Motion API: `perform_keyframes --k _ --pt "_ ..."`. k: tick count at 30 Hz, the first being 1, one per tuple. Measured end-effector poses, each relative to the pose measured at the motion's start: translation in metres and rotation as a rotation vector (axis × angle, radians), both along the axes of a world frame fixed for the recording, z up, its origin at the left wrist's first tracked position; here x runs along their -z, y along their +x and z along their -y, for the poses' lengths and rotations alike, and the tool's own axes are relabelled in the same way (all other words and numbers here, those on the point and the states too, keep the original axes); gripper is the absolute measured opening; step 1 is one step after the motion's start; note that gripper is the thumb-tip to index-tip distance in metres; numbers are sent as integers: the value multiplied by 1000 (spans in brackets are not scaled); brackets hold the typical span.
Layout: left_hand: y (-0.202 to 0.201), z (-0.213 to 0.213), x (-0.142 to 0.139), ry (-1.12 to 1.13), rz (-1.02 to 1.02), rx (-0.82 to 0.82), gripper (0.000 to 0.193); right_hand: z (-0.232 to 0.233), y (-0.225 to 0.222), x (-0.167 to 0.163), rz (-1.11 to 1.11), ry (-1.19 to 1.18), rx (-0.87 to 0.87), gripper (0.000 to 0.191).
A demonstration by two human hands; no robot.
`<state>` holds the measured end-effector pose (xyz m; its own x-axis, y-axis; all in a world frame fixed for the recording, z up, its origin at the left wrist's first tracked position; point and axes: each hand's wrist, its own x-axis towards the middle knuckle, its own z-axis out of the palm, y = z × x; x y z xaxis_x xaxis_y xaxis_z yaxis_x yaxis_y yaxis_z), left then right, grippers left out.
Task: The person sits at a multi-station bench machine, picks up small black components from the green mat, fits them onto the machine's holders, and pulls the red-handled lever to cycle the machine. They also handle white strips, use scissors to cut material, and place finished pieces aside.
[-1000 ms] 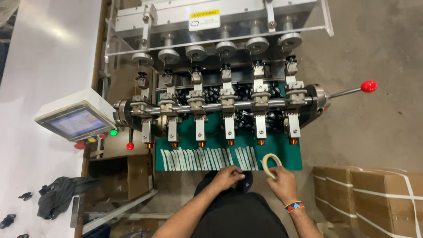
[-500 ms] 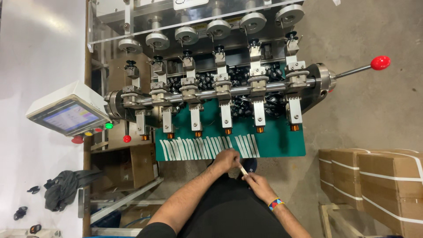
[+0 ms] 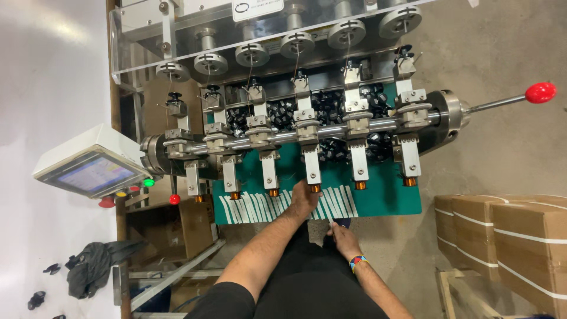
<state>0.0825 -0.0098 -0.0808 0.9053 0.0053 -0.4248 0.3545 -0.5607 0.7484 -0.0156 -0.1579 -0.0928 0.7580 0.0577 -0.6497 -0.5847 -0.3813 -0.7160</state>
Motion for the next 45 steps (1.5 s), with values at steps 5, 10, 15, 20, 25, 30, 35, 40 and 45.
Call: perform_keyframes --k 5,10,15,20,25,30,35,40,45 --pt "-8 -10 -2 15 158 104 29 -11 18 4 -186 -388 -379 58" --pt "-50 -42 -1 228 391 309 35 10 -17 5 12 -223 -425 49" --pt "-130 -94 -5 98 151 238 21 39 -32 4 455 -326 -681 44" --pt "-203 -129 -7 165 11 -135 25 -17 3 -17 463 -432 -1022 28" --pt "-248 -139 -10 124 -29 -266 39 -126 65 -52 1120 -575 -1080 49" --pt "-280 -140 -12 -135 -264 -374 59 -110 61 -57 991 -335 -900 54" --pt "-293 -143 -18 -423 -514 -538 52 0 88 -53 906 -523 -552 46" --pt "-261 -153 -30 -339 -165 -448 39 61 150 -62 898 -721 -372 38" --pt "-180 -178 -47 -590 16 -863 47 51 166 -68 755 -716 -372 32"
